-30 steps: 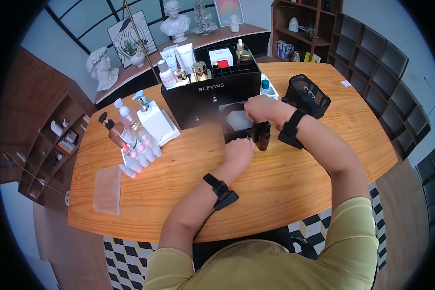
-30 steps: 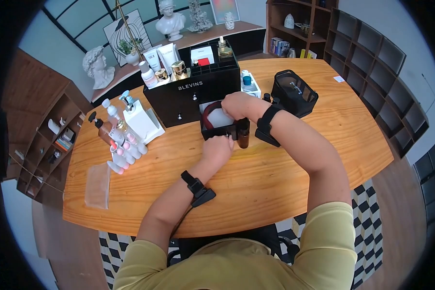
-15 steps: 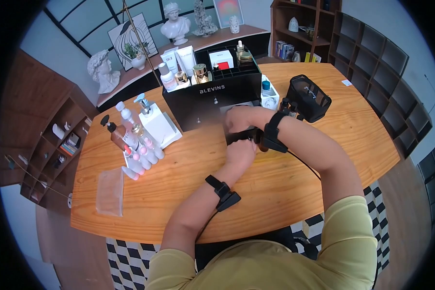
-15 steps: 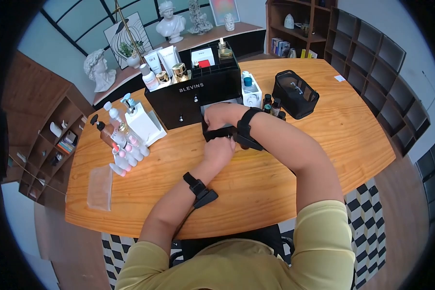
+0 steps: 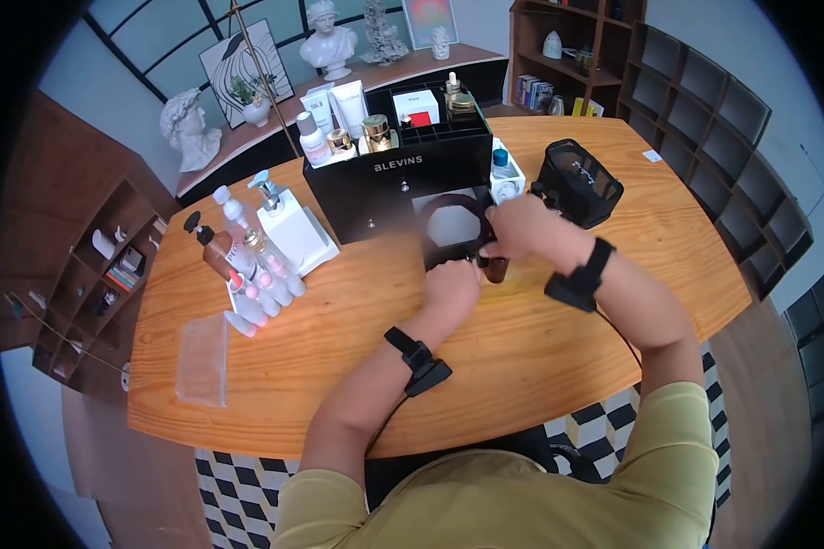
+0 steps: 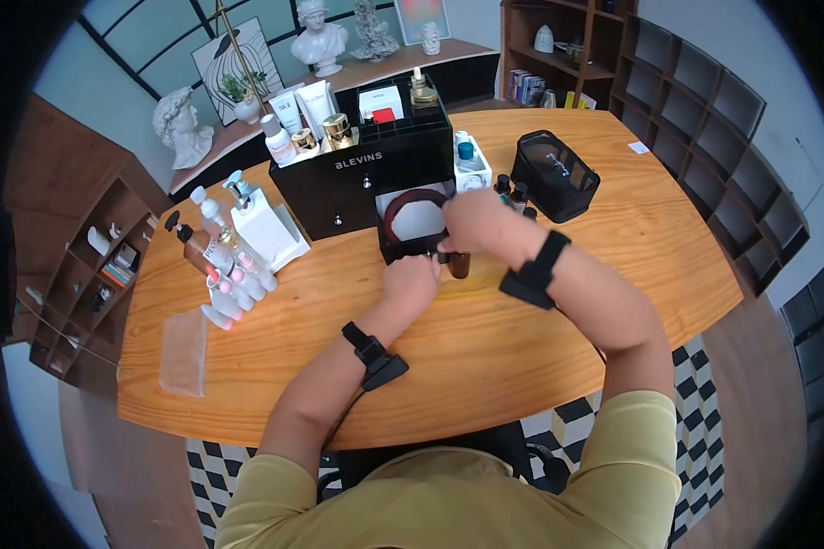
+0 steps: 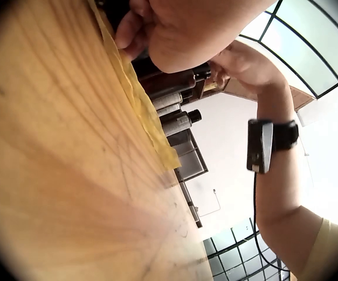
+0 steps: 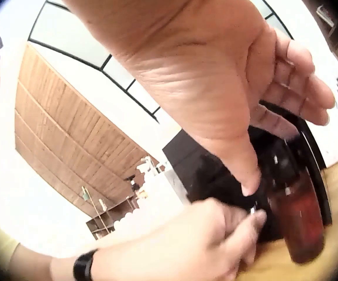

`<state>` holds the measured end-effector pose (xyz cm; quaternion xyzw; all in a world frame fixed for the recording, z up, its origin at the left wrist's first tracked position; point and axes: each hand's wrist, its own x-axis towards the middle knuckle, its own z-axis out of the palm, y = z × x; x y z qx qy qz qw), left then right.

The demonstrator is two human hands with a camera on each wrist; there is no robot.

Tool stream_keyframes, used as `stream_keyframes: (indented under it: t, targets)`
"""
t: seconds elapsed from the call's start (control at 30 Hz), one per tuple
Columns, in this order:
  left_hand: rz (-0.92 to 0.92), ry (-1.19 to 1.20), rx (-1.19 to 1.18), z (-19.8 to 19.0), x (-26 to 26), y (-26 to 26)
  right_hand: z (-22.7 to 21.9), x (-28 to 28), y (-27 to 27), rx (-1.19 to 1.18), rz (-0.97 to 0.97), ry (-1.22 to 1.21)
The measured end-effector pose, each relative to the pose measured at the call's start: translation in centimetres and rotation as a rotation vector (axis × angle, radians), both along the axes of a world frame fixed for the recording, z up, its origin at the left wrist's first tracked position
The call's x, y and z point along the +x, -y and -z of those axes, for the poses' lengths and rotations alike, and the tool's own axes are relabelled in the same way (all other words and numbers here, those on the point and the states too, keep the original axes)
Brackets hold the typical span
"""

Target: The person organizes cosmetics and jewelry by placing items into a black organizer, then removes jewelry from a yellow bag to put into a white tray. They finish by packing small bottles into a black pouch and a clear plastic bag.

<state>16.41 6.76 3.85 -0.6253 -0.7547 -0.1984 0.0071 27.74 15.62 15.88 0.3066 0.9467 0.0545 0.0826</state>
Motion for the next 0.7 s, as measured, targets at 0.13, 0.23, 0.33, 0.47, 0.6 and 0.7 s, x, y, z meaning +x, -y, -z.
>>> stream_keyframes:
  t: [0.13,0.23,0.33,0.47,0.6,0.7]
  targets:
    - [-0.002,0.002,0.010,0.2,0.0,0.0,4.4,1.9,2.3,-0.021,0.113,-0.305]
    - [-0.015,-0.008,-0.001,-0.2,0.0,0.2,6.4,3.3,2.1,-0.045,0.117,-0.593]
    - [-0.033,-0.022,0.037,-0.4,0.1,0.1,6.9,4.7,2.5,-0.107,0.123,-0.820]
    - [-0.023,-0.027,0.148,-1.6,-0.8,-0.1,6.7,6.4,2.8,-0.115,0.169,-0.937]
    - [-0.039,-0.045,0.081,-2.6,-1.3,-1.4,7.8,7.0,2.2,-0.107,0.171,-1.008]
    - [0.022,-0.175,0.167,-3.2,-2.4,-3.0,8.3,7.0,2.0,-0.164,0.171,-1.071]
